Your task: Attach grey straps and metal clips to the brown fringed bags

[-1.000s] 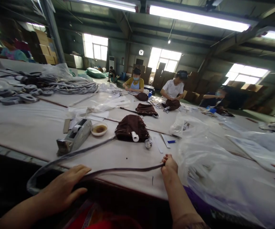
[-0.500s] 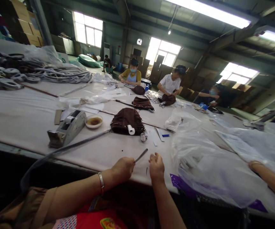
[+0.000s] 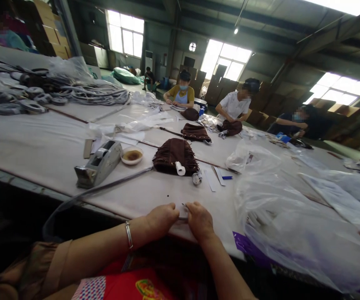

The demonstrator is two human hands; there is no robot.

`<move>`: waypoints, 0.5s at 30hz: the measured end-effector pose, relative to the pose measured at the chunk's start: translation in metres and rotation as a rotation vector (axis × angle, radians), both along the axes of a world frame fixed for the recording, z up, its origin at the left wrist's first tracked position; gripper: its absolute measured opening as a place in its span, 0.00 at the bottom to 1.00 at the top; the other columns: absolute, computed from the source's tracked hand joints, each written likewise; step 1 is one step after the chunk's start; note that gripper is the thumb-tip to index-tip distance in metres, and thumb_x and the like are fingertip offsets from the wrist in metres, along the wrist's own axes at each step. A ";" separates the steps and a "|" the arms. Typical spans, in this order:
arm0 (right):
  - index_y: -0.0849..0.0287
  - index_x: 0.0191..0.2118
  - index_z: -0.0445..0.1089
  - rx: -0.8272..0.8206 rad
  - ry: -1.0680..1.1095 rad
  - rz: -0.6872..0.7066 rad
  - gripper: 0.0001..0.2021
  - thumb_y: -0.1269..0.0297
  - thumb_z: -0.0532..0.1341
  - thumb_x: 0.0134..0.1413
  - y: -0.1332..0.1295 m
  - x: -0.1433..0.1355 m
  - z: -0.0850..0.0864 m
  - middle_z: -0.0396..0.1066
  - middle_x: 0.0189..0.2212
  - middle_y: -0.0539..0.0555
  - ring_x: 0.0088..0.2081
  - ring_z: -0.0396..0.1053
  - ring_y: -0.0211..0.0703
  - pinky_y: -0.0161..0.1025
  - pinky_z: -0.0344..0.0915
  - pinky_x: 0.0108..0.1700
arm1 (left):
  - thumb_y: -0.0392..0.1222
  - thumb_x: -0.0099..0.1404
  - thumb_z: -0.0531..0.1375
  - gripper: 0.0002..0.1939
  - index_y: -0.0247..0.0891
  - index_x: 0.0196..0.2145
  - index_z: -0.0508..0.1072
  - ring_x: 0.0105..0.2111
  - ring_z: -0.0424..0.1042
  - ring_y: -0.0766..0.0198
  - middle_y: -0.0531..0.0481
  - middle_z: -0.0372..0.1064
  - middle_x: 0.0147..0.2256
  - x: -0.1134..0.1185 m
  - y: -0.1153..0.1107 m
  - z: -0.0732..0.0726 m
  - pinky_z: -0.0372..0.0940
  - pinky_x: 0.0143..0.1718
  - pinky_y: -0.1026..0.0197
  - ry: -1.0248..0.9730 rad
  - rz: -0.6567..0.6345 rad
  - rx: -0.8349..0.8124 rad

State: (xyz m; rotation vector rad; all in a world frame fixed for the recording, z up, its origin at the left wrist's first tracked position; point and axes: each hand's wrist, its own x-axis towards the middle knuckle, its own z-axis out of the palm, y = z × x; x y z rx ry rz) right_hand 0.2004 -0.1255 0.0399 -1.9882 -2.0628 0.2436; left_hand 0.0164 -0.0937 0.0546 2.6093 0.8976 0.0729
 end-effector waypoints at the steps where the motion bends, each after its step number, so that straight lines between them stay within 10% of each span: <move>1: 0.56 0.44 0.76 -0.009 -0.016 0.041 0.16 0.74 0.54 0.57 -0.001 0.003 -0.001 0.72 0.35 0.54 0.36 0.69 0.42 0.35 0.59 0.40 | 0.30 0.59 0.59 0.12 0.33 0.41 0.74 0.36 0.74 0.58 0.41 0.71 0.38 -0.003 0.004 0.003 0.70 0.42 0.60 0.010 -0.001 0.023; 15: 0.56 0.28 0.73 0.028 0.329 0.341 0.12 0.75 0.55 0.53 0.012 0.019 -0.006 0.66 0.28 0.51 0.30 0.61 0.38 0.33 0.56 0.36 | 0.34 0.68 0.53 0.11 0.34 0.40 0.75 0.32 0.73 0.57 0.44 0.72 0.36 0.007 0.040 -0.001 0.64 0.31 0.61 0.027 -0.254 0.167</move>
